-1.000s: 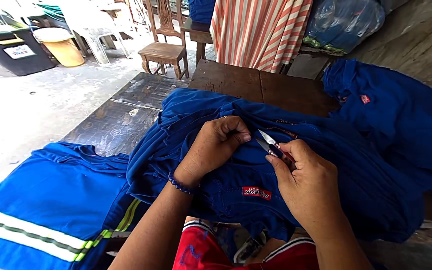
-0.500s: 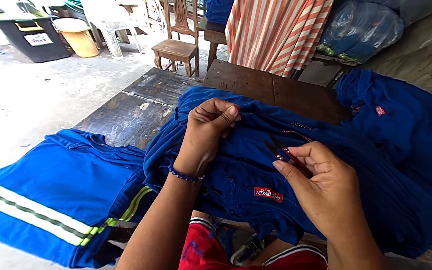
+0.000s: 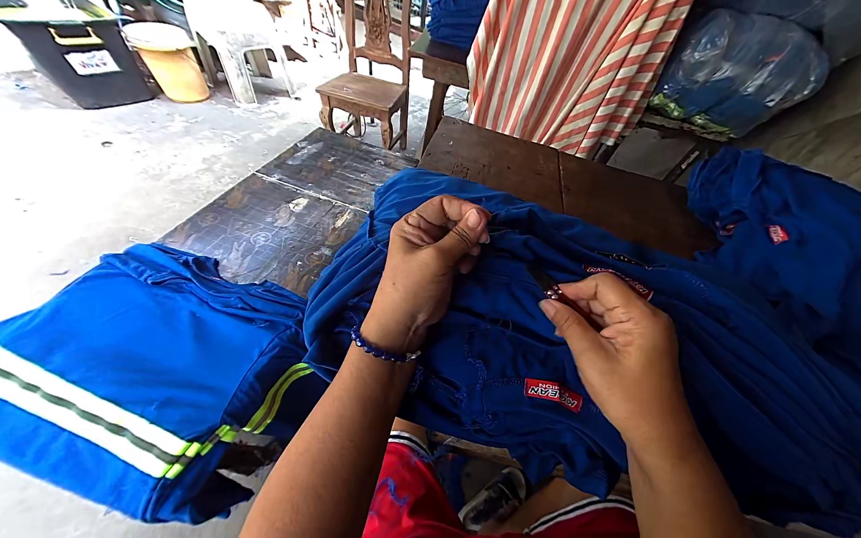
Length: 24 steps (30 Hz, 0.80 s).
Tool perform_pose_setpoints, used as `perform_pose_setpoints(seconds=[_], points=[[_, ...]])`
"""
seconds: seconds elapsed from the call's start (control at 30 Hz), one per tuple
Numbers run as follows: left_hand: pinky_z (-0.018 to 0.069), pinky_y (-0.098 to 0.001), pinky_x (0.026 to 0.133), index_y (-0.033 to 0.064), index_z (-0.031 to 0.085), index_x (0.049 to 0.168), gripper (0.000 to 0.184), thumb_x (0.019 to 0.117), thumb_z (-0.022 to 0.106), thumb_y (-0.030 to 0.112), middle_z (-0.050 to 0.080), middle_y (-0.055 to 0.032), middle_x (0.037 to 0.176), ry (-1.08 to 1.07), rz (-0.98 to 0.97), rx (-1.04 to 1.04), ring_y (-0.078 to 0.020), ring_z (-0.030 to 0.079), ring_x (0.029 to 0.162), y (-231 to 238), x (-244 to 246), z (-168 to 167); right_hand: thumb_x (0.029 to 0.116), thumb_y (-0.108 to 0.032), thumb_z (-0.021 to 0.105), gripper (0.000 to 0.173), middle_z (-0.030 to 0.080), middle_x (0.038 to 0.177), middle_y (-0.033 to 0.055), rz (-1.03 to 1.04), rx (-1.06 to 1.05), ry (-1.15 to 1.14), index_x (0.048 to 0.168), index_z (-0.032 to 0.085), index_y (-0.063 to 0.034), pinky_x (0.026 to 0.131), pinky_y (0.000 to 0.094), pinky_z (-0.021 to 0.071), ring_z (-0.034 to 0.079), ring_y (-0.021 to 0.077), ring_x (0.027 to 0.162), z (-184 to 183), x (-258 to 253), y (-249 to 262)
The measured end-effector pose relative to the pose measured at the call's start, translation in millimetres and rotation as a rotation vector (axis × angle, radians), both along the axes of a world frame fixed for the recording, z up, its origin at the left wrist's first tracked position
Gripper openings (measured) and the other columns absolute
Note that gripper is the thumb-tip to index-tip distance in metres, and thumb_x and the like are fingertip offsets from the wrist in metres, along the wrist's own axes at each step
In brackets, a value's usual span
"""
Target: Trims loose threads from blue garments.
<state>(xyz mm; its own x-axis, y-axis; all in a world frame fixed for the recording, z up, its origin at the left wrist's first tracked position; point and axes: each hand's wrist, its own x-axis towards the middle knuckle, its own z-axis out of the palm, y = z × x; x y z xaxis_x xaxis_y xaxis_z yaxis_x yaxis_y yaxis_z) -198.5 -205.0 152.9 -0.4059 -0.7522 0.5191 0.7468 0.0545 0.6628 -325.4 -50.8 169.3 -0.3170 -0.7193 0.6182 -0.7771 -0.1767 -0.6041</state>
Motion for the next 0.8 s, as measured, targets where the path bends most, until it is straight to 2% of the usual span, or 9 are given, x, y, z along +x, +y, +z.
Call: perform_pose_setpoints(seconds=[0.07, 0.17, 0.27, 0.33, 0.4, 0.53, 0.63, 0.7, 0.8], points=[[0.0482, -0.0160, 0.053, 0.0080, 0.067, 0.093, 0.016, 0.0991, 0.057, -0.002, 0.069, 0.0008, 0.081, -0.074, 0.101, -0.068, -0.0024, 0.059, 0.061, 2.9, 2.6, -0.8, 0.0942, -0.008, 0.067, 0.008, 0.065, 0.079, -0.0070, 0.097, -0.051, -0.245, 0.101, 0.065, -0.0079, 0.053, 0.0098, 0.0443, 0.054, -0.0050, 0.058, 1.2, -8.4, 3.4], [0.0488, -0.0137, 0.055, 0.0041, 0.066, 0.101, 0.011, 0.1031, 0.055, 0.004, 0.068, 0.0032, 0.084, -0.317, 0.316, -0.350, 0.0011, 0.058, 0.062, 10.2, 8.7, -2.8, 0.0948, 0.000, 0.064, 0.011, 0.064, 0.073, -0.0047, 0.200, -0.127, -0.600, 0.100, 0.065, -0.0098, 0.044, 0.0097, 0.0400, 0.048, -0.0032, 0.049, 6.0, -13.3, 7.6], [0.0528, -0.0168, 0.074, 0.0004, 0.073, 0.096, 0.010, 0.0965, 0.066, 0.008, 0.067, -0.0039, 0.094, -0.474, 0.490, -0.667, -0.0030, 0.063, 0.083, 9.0, 10.0, -6.2, 0.0946, 0.002, 0.064, 0.012, 0.063, 0.072, -0.0022, 0.248, -0.142, -0.713, 0.100, 0.065, -0.0089, 0.044, 0.0102, 0.0402, 0.047, -0.0019, 0.047, 5.8, -15.9, 9.9], [0.0532, -0.0225, 0.081, 0.0016, 0.077, 0.097, 0.012, 0.0895, 0.076, 0.011, 0.067, -0.0083, 0.096, -0.598, 0.577, -0.834, -0.0107, 0.064, 0.089, 12.8, 8.4, -4.1, 0.0939, 0.003, 0.064, 0.012, 0.064, 0.073, -0.0011, 0.257, -0.147, -0.736, 0.099, 0.066, -0.0079, 0.043, 0.0106, 0.0400, 0.047, -0.0013, 0.047, 5.3, -16.4, 10.5], [0.0517, -0.0291, 0.087, 0.0036, 0.079, 0.095, 0.010, 0.0883, 0.076, 0.010, 0.068, -0.0095, 0.096, -0.654, 0.624, -0.915, -0.0175, 0.064, 0.095, 14.1, 2.6, -7.1, 0.0936, 0.003, 0.064, 0.012, 0.064, 0.074, -0.0008, 0.264, -0.138, -0.740, 0.099, 0.066, -0.0076, 0.043, 0.0106, 0.0397, 0.047, -0.0013, 0.047, 5.1, -16.7, 11.5], [0.0525, -0.0263, 0.090, 0.0041, 0.078, 0.091, 0.009, 0.0935, 0.069, 0.007, 0.073, -0.0083, 0.094, -0.609, 0.646, -0.888, -0.0139, 0.067, 0.097, 10.6, -0.5, -10.9, 0.0932, 0.001, 0.066, 0.012, 0.065, 0.074, -0.0024, 0.277, -0.111, -0.653, 0.100, 0.067, -0.0089, 0.044, 0.0103, 0.0401, 0.048, -0.0018, 0.049, 2.4, -18.3, 14.7], [0.0529, -0.0259, 0.091, 0.0037, 0.075, 0.091, 0.011, 0.0955, 0.066, 0.007, 0.074, -0.0083, 0.093, -0.620, 0.633, -0.871, -0.0128, 0.069, 0.097, 10.6, 3.3, -9.1, 0.0906, -0.005, 0.072, 0.014, 0.066, 0.076, -0.0064, 0.225, -0.048, -0.422, 0.101, 0.066, -0.0110, 0.048, 0.0109, 0.0427, 0.052, -0.0026, 0.054, -1.9, -16.9, 14.7], [0.0531, -0.0259, 0.089, 0.0031, 0.074, 0.091, 0.012, 0.0966, 0.064, 0.007, 0.074, -0.0079, 0.090, -0.610, 0.630, -0.870, -0.0120, 0.069, 0.094, 9.6, 4.5, -9.4, 0.0889, -0.008, 0.074, 0.015, 0.066, 0.077, -0.0064, 0.168, -0.002, -0.297, 0.101, 0.065, -0.0101, 0.050, 0.0106, 0.0453, 0.056, -0.0028, 0.058, -2.4, -13.8, 13.3], [0.0524, -0.0249, 0.084, 0.0031, 0.072, 0.091, 0.013, 0.0977, 0.062, 0.007, 0.072, -0.0073, 0.088, -0.618, 0.639, -0.863, -0.0110, 0.068, 0.090, 10.5, 3.8, -9.7, 0.0878, -0.010, 0.075, 0.015, 0.068, 0.080, -0.0051, 0.112, 0.044, -0.158, 0.099, 0.065, -0.0085, 0.062, 0.0116, 0.0537, 0.063, -0.0027, 0.068, -1.2, -10.1, 11.3]])
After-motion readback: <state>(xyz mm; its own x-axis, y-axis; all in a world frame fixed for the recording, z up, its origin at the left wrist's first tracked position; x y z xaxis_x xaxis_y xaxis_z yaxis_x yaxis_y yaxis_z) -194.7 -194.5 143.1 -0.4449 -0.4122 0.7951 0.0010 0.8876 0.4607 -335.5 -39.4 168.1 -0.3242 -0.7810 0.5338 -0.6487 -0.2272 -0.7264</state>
